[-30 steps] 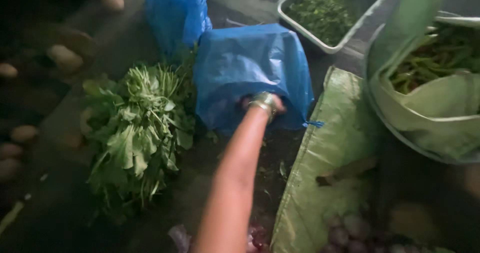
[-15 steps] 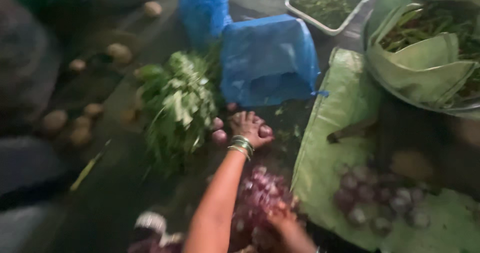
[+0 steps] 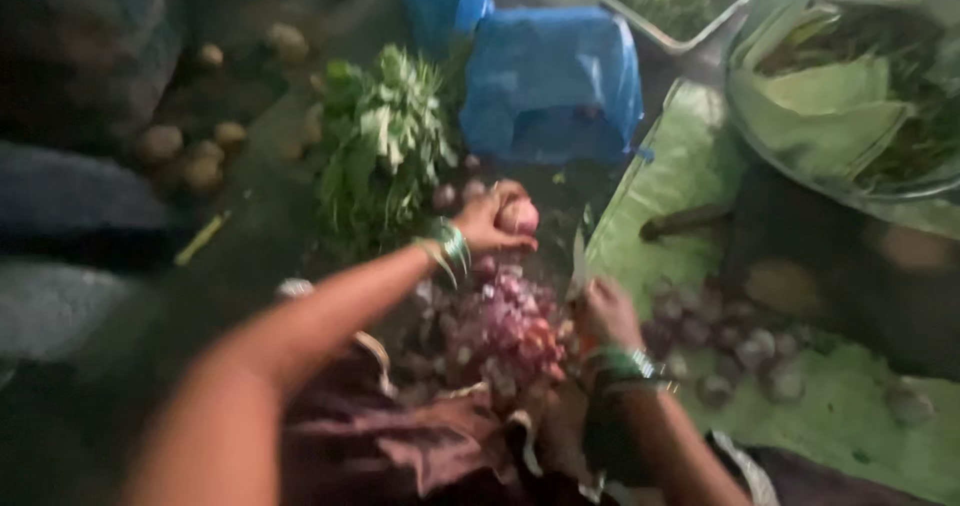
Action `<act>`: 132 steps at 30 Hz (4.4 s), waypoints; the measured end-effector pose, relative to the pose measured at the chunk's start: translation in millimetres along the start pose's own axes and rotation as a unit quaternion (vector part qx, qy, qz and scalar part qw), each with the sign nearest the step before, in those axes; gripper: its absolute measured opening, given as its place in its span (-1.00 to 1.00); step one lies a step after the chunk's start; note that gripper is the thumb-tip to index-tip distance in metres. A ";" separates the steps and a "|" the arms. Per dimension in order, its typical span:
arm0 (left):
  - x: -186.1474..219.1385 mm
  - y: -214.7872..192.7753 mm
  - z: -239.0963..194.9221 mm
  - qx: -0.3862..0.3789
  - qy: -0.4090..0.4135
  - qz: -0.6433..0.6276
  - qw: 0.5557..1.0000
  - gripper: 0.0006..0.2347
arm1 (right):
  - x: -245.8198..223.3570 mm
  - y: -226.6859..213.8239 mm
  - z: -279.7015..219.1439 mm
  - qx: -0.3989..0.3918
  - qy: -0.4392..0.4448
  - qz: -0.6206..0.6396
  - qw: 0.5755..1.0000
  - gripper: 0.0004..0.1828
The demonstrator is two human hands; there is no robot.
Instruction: The person sits on the floor and peels red onions by hand, removing the dry outer skins. The peeled onions are placed on a green mat to the right, while the skins accumulate in the lap. A knife is visible on the floor but is not used during the peeling process.
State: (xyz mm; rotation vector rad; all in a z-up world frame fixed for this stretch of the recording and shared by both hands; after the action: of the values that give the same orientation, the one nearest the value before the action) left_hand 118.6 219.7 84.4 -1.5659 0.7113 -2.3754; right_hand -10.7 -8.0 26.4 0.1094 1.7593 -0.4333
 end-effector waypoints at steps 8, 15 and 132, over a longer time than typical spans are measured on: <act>109.3 -3.1 -68.1 0.064 -0.322 -0.495 0.805 -0.51 | -189.1 -8.6 -48.3 -0.042 -0.205 -0.257 0.943 -0.45; 103.7 17.8 -129.6 0.137 -0.359 -0.456 0.803 -0.55 | -176.2 2.6 -79.5 -0.095 -0.211 -0.217 0.948 -0.40; 111.7 -12.4 -133.4 0.143 -0.268 -0.637 0.709 -0.47 | -175.5 53.1 -136.8 -0.113 -0.400 -0.150 0.897 -0.65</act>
State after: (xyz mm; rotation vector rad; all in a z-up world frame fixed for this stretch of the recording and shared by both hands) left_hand -47.4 220.1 137.9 -2.8695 -1.2191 -2.0805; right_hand -79.0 116.4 205.8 -0.4592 0.9888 -0.4105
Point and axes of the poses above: each hand's wrist, its own z-axis towards the middle knuckle, its own y-axis out of the palm, x = y × z, the point moved 8 cm from there along z, towards the middle knuckle, and after that the axes turned 12 degrees about x, right-handed, at the moved point
